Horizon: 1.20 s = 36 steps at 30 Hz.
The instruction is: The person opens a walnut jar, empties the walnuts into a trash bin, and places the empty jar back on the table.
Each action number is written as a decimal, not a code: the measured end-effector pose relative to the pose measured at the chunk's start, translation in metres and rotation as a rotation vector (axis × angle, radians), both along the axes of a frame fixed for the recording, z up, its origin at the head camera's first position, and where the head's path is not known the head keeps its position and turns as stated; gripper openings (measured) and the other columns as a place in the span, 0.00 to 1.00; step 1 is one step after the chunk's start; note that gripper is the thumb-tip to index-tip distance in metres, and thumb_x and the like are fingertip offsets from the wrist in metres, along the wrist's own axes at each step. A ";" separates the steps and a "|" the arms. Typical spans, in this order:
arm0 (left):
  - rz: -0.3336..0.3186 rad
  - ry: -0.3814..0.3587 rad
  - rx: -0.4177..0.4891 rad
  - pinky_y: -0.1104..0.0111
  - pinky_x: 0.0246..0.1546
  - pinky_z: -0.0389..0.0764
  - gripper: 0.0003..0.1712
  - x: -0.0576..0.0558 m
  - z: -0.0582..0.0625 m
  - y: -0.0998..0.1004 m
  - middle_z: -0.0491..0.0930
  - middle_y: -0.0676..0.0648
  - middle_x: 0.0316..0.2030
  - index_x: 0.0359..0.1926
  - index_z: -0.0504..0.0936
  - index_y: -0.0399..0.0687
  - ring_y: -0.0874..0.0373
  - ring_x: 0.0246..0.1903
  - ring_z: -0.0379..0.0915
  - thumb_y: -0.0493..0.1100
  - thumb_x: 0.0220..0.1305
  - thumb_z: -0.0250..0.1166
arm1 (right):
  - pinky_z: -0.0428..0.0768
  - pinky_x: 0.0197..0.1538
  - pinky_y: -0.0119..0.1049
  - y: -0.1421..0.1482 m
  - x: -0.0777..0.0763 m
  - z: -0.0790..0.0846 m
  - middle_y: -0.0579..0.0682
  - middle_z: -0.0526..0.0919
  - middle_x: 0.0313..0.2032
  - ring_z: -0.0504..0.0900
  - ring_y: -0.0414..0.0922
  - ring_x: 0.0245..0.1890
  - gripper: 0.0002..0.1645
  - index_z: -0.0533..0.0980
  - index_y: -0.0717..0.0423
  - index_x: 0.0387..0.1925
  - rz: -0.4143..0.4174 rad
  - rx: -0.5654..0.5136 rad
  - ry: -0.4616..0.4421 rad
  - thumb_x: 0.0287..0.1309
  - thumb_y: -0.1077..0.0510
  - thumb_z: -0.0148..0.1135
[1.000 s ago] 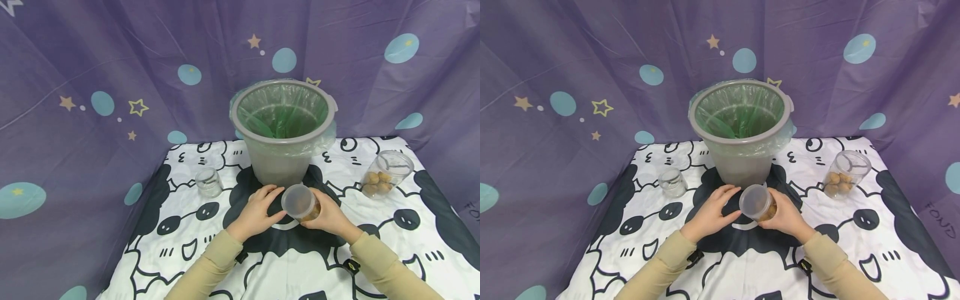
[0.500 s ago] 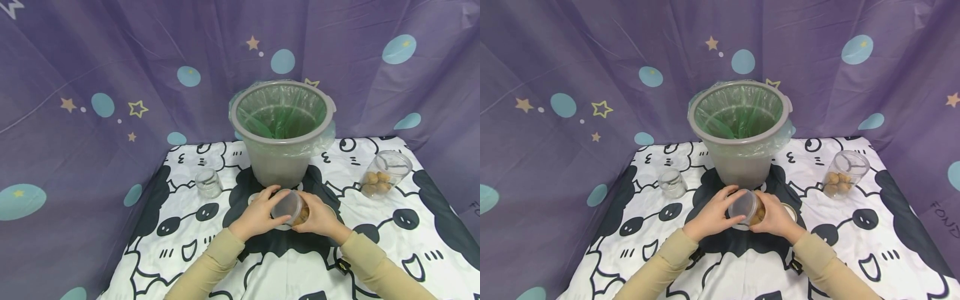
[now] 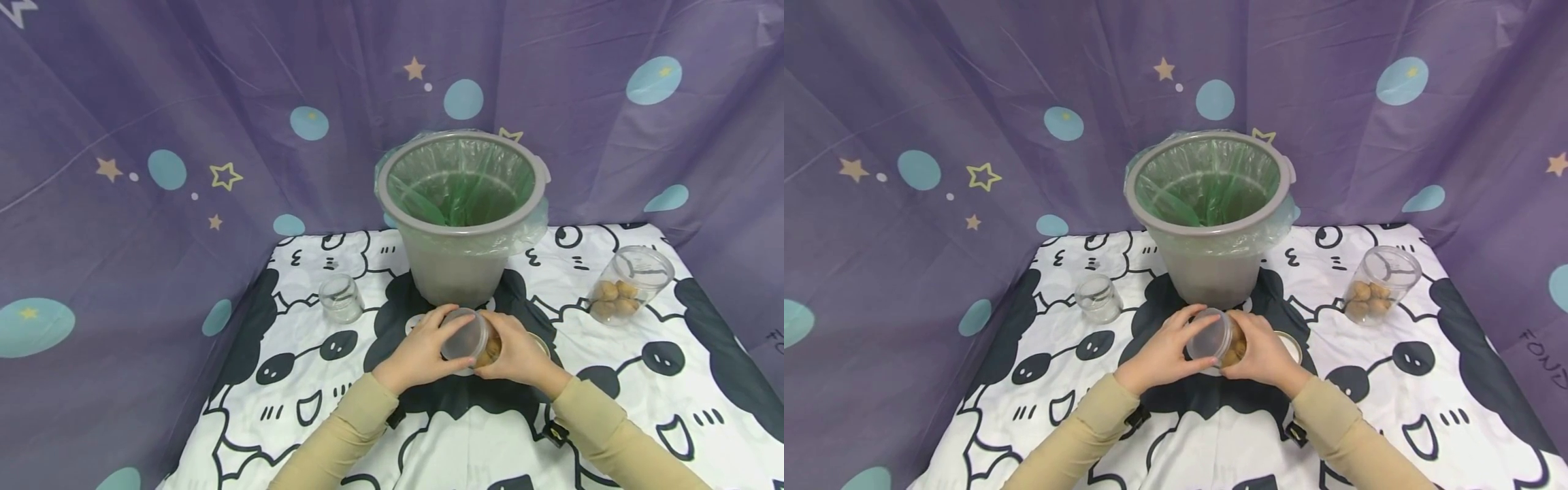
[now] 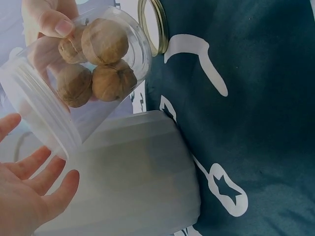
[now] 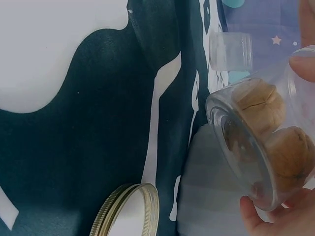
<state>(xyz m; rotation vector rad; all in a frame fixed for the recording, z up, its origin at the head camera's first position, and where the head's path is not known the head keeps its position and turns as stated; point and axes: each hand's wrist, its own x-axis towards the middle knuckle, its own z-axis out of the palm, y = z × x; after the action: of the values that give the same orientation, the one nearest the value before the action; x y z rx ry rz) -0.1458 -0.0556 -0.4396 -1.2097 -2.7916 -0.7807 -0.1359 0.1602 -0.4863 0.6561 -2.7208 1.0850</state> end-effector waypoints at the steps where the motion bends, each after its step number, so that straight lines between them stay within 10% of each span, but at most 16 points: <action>1: 0.002 -0.005 0.000 0.57 0.57 0.73 0.39 0.000 0.000 0.000 0.60 0.42 0.66 0.68 0.64 0.58 0.48 0.63 0.61 0.58 0.58 0.66 | 0.75 0.44 0.47 0.000 0.000 0.000 0.59 0.77 0.51 0.73 0.54 0.45 0.55 0.67 0.63 0.59 -0.001 0.002 0.003 0.24 0.54 0.82; 13: 0.007 0.010 -0.007 0.55 0.58 0.72 0.43 0.001 -0.003 -0.001 0.59 0.40 0.66 0.71 0.57 0.54 0.46 0.64 0.61 0.58 0.60 0.64 | 0.77 0.43 0.47 -0.004 0.000 0.004 0.56 0.77 0.50 0.73 0.54 0.47 0.55 0.68 0.60 0.60 0.013 0.009 0.032 0.23 0.52 0.82; 27: -0.008 0.403 -0.056 0.59 0.43 0.79 0.48 -0.011 -0.017 -0.001 0.66 0.38 0.55 0.69 0.61 0.51 0.48 0.51 0.67 0.63 0.51 0.68 | 0.78 0.46 0.51 -0.015 -0.001 0.006 0.61 0.75 0.52 0.74 0.56 0.49 0.55 0.66 0.63 0.61 0.015 -0.054 0.027 0.25 0.54 0.81; 36: 0.071 0.432 0.012 0.61 0.31 0.79 0.40 -0.012 -0.026 0.002 0.70 0.41 0.44 0.62 0.71 0.51 0.52 0.41 0.68 0.61 0.50 0.66 | 0.77 0.45 0.48 -0.018 0.001 0.002 0.57 0.77 0.51 0.75 0.51 0.46 0.54 0.69 0.59 0.58 0.021 -0.082 0.058 0.21 0.52 0.81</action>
<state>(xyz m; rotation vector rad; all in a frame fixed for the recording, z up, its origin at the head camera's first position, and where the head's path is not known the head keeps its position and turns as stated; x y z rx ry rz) -0.1575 -0.0540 -0.4656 -1.1113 -2.4563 -0.4612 -0.1353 0.1417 -0.4845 0.6932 -2.6105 1.1568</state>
